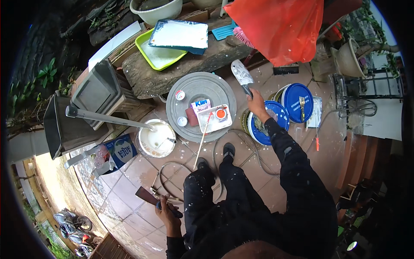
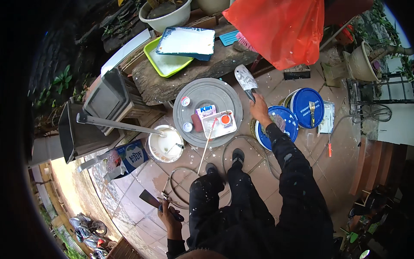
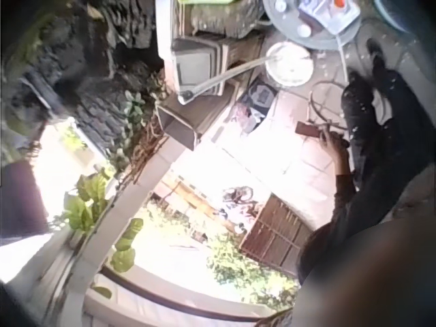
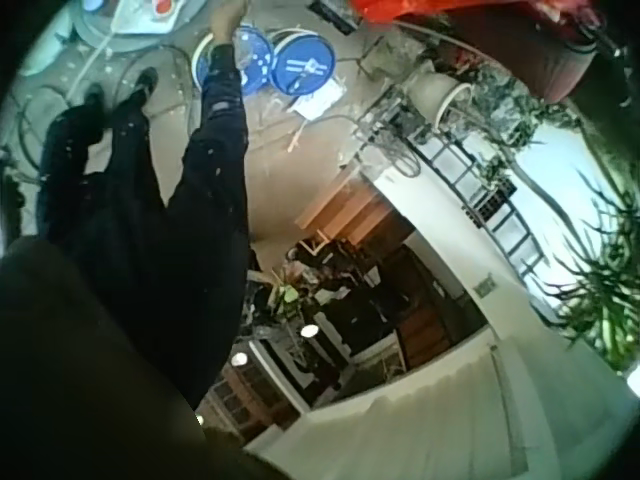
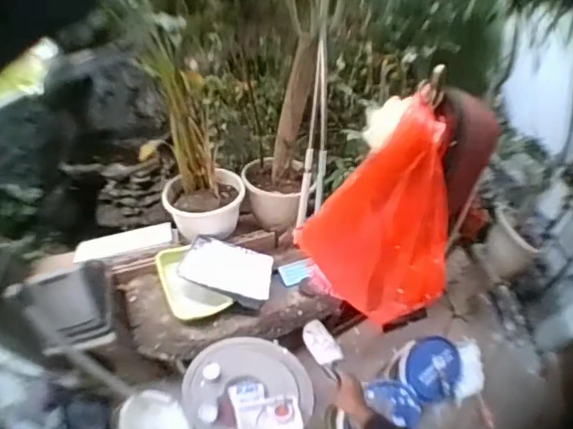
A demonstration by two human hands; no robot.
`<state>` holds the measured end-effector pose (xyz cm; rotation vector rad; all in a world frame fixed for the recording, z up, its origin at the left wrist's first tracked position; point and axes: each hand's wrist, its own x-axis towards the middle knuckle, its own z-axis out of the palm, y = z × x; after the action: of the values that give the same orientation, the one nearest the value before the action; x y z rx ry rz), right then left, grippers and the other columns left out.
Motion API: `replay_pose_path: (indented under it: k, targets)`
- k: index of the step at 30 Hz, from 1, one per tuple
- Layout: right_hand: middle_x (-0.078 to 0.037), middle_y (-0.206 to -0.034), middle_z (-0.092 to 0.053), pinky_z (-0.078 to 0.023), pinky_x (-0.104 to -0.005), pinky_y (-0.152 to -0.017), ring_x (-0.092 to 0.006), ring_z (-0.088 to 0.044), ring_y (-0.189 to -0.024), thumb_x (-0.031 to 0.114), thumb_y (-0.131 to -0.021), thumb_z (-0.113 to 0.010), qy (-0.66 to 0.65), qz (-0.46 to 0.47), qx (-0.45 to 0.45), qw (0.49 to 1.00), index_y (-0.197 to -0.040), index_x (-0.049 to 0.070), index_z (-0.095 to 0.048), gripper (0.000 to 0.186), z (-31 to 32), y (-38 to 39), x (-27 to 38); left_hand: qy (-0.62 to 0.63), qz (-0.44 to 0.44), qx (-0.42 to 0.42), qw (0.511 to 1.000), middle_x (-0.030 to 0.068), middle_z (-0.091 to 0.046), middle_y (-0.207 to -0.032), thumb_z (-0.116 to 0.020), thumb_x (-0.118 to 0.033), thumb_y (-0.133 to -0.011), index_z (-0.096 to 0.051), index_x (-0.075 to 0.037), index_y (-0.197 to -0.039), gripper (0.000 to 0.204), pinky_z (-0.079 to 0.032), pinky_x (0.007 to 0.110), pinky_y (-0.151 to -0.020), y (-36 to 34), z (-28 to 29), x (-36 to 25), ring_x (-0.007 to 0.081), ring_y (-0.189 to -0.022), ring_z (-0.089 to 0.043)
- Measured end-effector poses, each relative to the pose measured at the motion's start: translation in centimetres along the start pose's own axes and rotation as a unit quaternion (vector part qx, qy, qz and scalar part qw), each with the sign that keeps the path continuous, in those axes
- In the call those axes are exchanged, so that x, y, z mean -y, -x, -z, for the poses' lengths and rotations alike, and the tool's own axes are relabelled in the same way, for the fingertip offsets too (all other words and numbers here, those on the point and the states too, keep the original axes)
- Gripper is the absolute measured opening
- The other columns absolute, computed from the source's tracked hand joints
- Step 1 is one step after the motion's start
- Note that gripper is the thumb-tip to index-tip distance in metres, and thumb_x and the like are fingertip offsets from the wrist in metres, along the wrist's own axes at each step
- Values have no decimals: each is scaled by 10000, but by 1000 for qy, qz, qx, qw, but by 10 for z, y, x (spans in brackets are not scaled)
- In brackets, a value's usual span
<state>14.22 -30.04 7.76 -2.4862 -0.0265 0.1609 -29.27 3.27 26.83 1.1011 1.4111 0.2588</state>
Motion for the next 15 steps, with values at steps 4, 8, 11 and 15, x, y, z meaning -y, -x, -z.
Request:
replay_pose_path:
  k: [4,8,11,15]
  targets:
    - [-233,-1258,-619,-487,-512,-1013,-438,-597,-1210,181,-952,-670,69,44,-10,997,-1321,38,-598,402,-69,-127,-23,-12,2,-32,999,55,-739,-968,-687,-344,-1013,-611,-54,-1040,302,-450,215,-437,-34,-17,52,36,-515,-439]
    - [-226,-1335,-621,-491,-495,-1041,-418,-594,-1259,218,-966,-661,140,62,-22,988,-1336,49,-622,409,-129,-227,-33,-7,19,-33,999,45,-725,-955,-672,-356,-1027,-605,-55,-1088,315,-438,206,-443,-100,-14,123,31,-498,-420]
    - [-232,-1371,-613,-484,-505,-1064,-410,-586,-1290,231,-967,-655,150,68,-25,986,-1355,30,-613,439,-179,-266,-16,73,-40,-110,990,-5,-597,-722,-699,-345,-1019,-652,-32,-1031,317,-395,218,-445,-135,-29,160,41,-506,-436]
    - [-267,-1305,-640,-487,-497,-1044,-449,-602,-1234,129,-904,-662,148,152,-78,974,-1388,15,-584,504,-204,-317,-36,99,-60,-62,991,10,-628,-784,-696,-350,-1021,-627,-40,-1060,320,-406,221,-448,-198,-29,208,40,-511,-443]
